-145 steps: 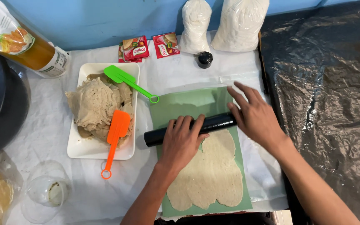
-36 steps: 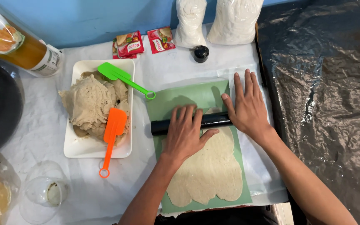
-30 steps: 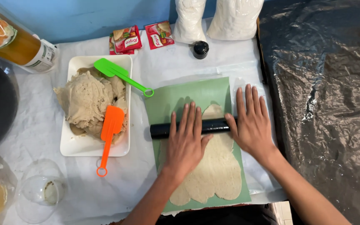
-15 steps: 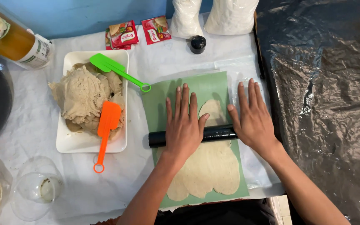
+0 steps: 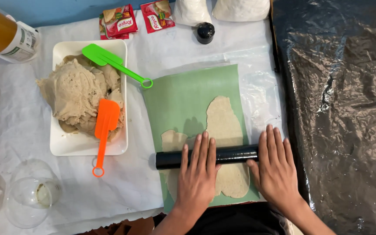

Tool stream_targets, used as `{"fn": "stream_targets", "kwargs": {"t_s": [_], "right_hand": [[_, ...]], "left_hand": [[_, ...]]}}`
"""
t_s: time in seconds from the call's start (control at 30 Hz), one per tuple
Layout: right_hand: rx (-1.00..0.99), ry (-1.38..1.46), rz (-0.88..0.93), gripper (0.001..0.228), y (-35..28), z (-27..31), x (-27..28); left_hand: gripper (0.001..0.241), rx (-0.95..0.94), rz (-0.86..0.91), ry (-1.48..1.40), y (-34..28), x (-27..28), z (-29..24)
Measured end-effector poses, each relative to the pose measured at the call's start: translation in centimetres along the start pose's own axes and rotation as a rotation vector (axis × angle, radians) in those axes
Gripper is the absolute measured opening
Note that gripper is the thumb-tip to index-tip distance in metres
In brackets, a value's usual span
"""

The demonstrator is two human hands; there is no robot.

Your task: The person is using a rolling pin and spatulas to prepare and spread pastry dough on a green surface.

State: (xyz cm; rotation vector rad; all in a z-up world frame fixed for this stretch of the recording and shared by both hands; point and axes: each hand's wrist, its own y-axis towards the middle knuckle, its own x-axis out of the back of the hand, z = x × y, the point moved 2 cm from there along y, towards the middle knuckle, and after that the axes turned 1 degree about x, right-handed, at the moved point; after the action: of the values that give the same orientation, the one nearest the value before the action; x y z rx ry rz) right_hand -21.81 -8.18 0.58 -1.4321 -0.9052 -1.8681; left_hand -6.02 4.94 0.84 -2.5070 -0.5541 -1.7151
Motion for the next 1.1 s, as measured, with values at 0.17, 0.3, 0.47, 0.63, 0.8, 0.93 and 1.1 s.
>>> {"fn": "stream_targets", "kwargs": {"t_s": [0.17,0.3,0.47,0.63,0.8,0.93,1.1], "right_hand": [[-0.012,0.064,0.027,0.066,-4.1,0.7,0.9],[-0.047,0.206,-0.063,0.058,-6.8,0.5,1.2],[-0.301,0.360,-0.278,0.049,-7.8,-0.2,2.0],[-0.700,0.594,-0.127,0.048,-9.4,-1.3,0.0],[-0.933,0.818,0.333,0.041,-9.6,-0.5,-1.8],[-0.963,1.235,0.353,0.041,-11.1,-2.5,-5.3],[-1.168,1.471,0.451,0.044,-10.5,-1.7,-4.8]], "left_hand": [[0.055,-0.081,0.030,0.030,-2.6,1.1,-0.4],[0.034,-0.136,0.049,-0.155,-4.5,-0.1,0.3],[0.030,-0.173,0.000,-0.151,-3.4,2.1,0.2],[0.032,-0.074,-0.173,-0.135,-3.5,1.9,2.3],[0.042,0.323,-0.331,-0.018,-2.0,6.3,5.1],[0.039,0.437,-0.331,-0.037,-3.4,6.2,7.0],[0.040,0.601,-0.320,-0.108,-5.4,6.7,7.1]]}}
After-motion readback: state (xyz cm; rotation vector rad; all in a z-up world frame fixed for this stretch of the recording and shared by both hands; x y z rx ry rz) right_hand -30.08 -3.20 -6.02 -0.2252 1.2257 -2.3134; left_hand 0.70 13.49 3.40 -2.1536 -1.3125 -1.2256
